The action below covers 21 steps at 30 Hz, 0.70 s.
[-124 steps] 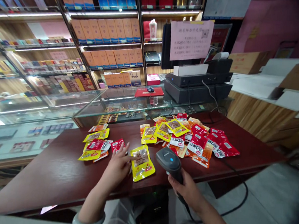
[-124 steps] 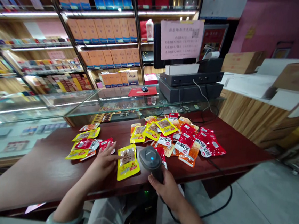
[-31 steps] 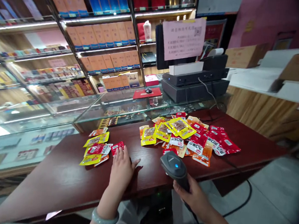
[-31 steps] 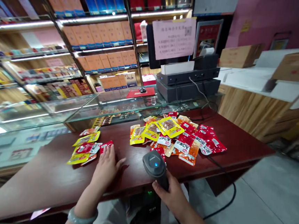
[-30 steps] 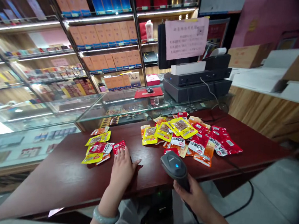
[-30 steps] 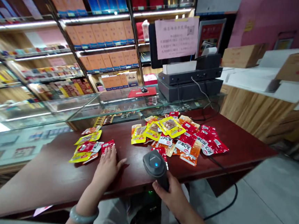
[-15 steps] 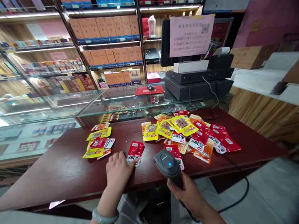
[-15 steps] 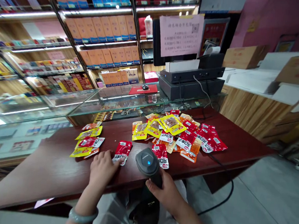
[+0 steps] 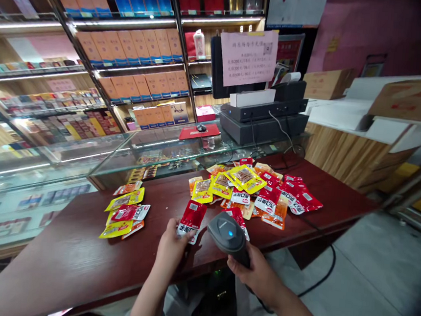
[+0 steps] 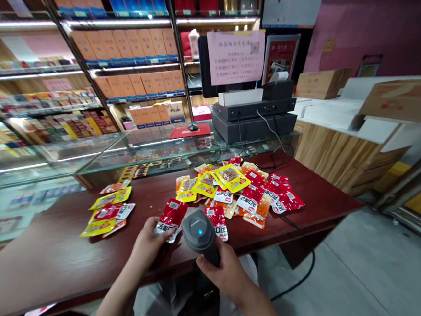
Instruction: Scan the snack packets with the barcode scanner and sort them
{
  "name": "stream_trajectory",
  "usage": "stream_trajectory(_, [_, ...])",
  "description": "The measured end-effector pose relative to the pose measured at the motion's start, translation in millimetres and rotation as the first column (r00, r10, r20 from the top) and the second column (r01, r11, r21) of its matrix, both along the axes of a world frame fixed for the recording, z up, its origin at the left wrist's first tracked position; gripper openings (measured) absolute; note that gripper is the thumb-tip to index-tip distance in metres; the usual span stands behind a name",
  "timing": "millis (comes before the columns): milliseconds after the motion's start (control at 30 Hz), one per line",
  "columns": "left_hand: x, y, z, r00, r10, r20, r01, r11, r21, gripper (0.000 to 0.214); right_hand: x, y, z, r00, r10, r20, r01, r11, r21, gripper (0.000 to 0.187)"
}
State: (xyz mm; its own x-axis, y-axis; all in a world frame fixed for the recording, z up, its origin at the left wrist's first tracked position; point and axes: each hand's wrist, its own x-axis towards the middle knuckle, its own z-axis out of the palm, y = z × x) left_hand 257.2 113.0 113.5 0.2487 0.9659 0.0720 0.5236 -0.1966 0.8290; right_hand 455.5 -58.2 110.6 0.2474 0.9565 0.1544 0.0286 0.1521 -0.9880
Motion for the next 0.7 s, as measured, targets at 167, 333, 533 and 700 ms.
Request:
stream_trajectory(167, [5.8, -1.9, -1.7, 1.0, 0.019, 0.011, -0.019, 1.0, -0.02, 0.042, 0.0, 0.7, 5.3, 1.0, 0.03, 0.004, -0.03, 1.0, 0.007, 0.045])
stream_trajectory(333, [21.3, 6.3, -1.3, 0.99, -0.045, 0.136, 0.058, 0.994, -0.093, 0.05, 1.3, 0.0, 4.4, 1.0, 0.007, -0.019, -0.007, 1.0, 0.011, 0.045])
stream_trajectory(533, [96.8, 38.1, 8.8, 0.865, -0.113, 0.489, 0.305, 0.892, -0.333, 0.062, 7.8, -0.6, 12.6, 0.999, -0.05, -0.022, 0.05, 0.999, 0.019, 0.049])
stream_trajectory(700, [168.7, 45.1, 40.7, 0.71, -0.053, 0.702, 0.472, 0.776, -0.418, 0.049, 13.4, -2.7, 3.2, 0.994, -0.104, 0.024, 0.103, 0.995, 0.014, 0.055])
